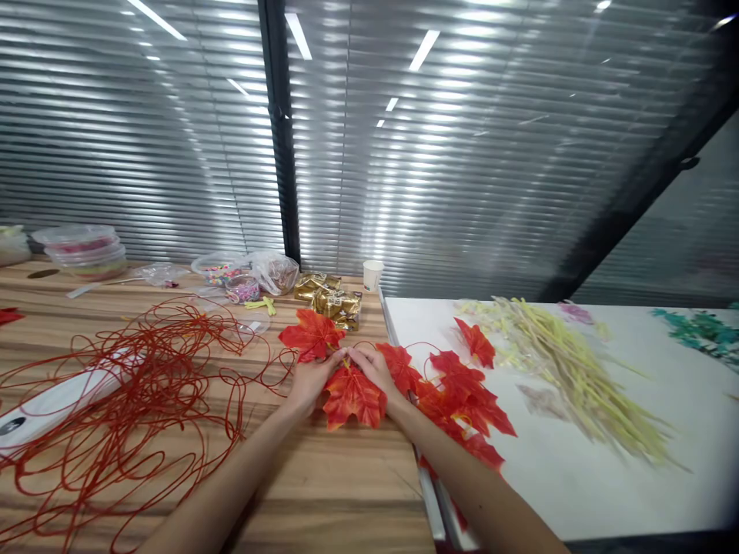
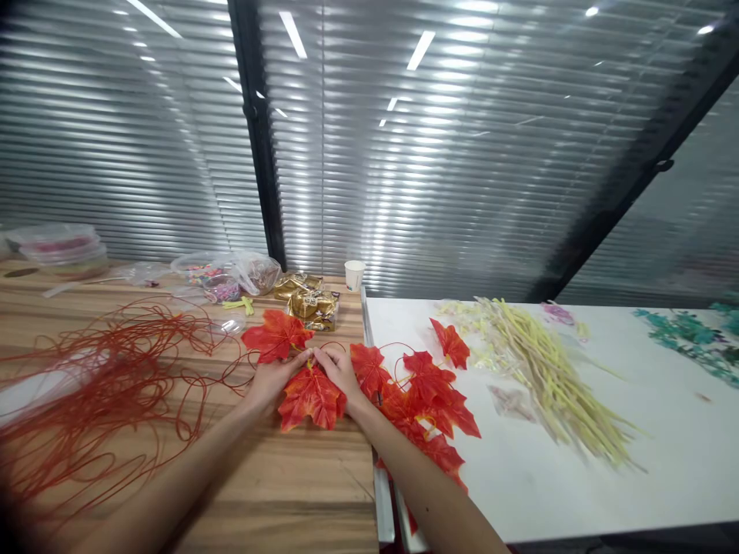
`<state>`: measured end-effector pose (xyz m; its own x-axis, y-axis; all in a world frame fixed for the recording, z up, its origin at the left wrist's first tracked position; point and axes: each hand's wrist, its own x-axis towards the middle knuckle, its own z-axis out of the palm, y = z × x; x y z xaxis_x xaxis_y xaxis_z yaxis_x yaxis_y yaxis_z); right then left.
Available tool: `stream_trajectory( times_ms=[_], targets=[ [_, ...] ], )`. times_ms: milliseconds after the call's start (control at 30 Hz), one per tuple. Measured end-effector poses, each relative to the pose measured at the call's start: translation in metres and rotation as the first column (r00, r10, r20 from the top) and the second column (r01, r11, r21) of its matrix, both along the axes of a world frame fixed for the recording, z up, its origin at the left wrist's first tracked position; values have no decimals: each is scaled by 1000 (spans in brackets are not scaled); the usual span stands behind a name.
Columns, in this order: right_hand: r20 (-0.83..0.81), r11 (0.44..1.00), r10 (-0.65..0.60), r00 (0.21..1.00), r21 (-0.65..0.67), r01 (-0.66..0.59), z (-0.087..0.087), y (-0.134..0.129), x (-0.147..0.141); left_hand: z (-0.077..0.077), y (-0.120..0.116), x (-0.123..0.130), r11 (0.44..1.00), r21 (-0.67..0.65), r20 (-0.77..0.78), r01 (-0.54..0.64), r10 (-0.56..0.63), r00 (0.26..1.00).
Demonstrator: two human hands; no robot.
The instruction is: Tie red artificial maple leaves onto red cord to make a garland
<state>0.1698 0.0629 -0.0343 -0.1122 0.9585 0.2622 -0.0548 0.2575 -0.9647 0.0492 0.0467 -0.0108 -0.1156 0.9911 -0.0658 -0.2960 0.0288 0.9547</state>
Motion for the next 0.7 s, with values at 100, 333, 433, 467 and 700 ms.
stream_trajectory(
  times_ms=[100, 333, 433, 467, 700],
  targets=[
    [70, 998, -43, 997, 42, 41, -1, -2, -2, -3, 2, -3, 997, 13, -20, 74, -74, 997],
    [60, 999, 30, 998, -16, -29, -4, -4, -6, -3, 4, -6, 1000, 8, -103, 25, -24, 994],
    [54, 999, 47, 997, -30, -45, -6, -6, -6, -2, 3, -5, 1000, -9, -133, -17, 16, 991],
    [58, 999, 42, 997, -28, -40, -6, -6, -6, -2, 3, -4, 999, -20, -140, -30, 27, 990],
    [134, 1000, 1, 991, 16, -3, -3, -7, -6, -9, 2, -6, 996, -86, -85, -30, 23, 996]
  ],
)
